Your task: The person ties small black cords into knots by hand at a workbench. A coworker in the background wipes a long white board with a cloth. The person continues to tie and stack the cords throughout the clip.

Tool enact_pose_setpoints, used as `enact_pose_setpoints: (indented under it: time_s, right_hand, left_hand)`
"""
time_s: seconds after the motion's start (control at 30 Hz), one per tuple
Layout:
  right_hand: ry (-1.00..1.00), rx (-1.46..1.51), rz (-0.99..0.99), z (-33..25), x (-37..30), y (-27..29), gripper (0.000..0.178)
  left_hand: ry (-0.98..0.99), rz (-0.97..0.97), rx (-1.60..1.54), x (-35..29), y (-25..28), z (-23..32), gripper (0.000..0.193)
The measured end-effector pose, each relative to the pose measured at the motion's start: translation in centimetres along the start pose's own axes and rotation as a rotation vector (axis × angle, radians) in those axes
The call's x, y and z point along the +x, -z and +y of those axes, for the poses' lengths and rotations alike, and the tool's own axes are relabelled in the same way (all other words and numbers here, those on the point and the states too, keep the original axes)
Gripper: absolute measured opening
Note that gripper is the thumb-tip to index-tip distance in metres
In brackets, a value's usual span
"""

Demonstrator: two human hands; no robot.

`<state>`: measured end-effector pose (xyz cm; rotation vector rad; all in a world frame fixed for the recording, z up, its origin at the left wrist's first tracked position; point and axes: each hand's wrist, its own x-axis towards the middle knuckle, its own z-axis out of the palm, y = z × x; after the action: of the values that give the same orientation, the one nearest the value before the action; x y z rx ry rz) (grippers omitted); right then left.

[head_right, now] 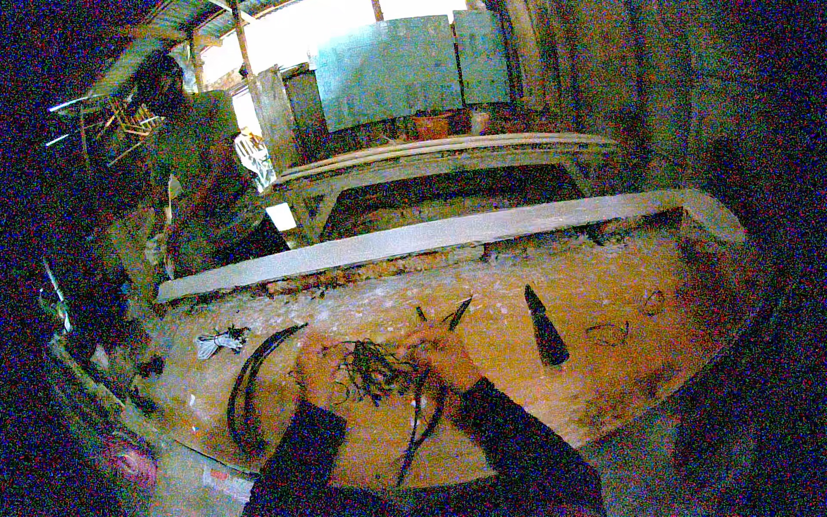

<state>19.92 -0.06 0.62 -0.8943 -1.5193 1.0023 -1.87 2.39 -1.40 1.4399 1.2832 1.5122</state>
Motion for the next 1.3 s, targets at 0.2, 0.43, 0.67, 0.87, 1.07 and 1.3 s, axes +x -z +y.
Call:
enact_pose_setpoints:
  time_s: [0.2, 0.43, 0.67, 0.87, 1.07, 1.3]
  right_hand:
    - [0.109, 0.202, -0.526, -2.1, -1.8, -3.4, 0.015]
    - [0.072, 0.06, -0.489, -2.6, -1.9, -2.8, 0.013]
    - [-0.027, 0.176, -0.234, -1.8, -1.9, -3.1, 0.012]
    - [0.128, -0.271, 0.163, -0.4, -0.8, -1.6, 0.014]
    - [0.123, -0.617, 0.326, 0.7, 0.4, -0.2, 0.014]
    - [0.323, -0.508, 0.416, 1.3, 0.7, -0.3, 0.022]
  left_hand:
    - [-0.147, 0.188, 0.069, 0.8, 0.5, -1.1, 0.006]
    - [-0.15, 0.15, 0.092, -0.1, -0.5, -0.6, 0.008]
    - [-0.333, 0.067, 0.154, -0.6, -1.3, -0.6, 0.009]
    - [-0.215, -0.52, -0.151, -2.3, -2.6, -0.1, 0.014]
    - [-0.328, -0.956, -0.055, -4.0, -2.3, 2.7, 0.009]
    - [-0.197, -0.82, -0.231, -4.0, -2.7, 2.4, 0.012]
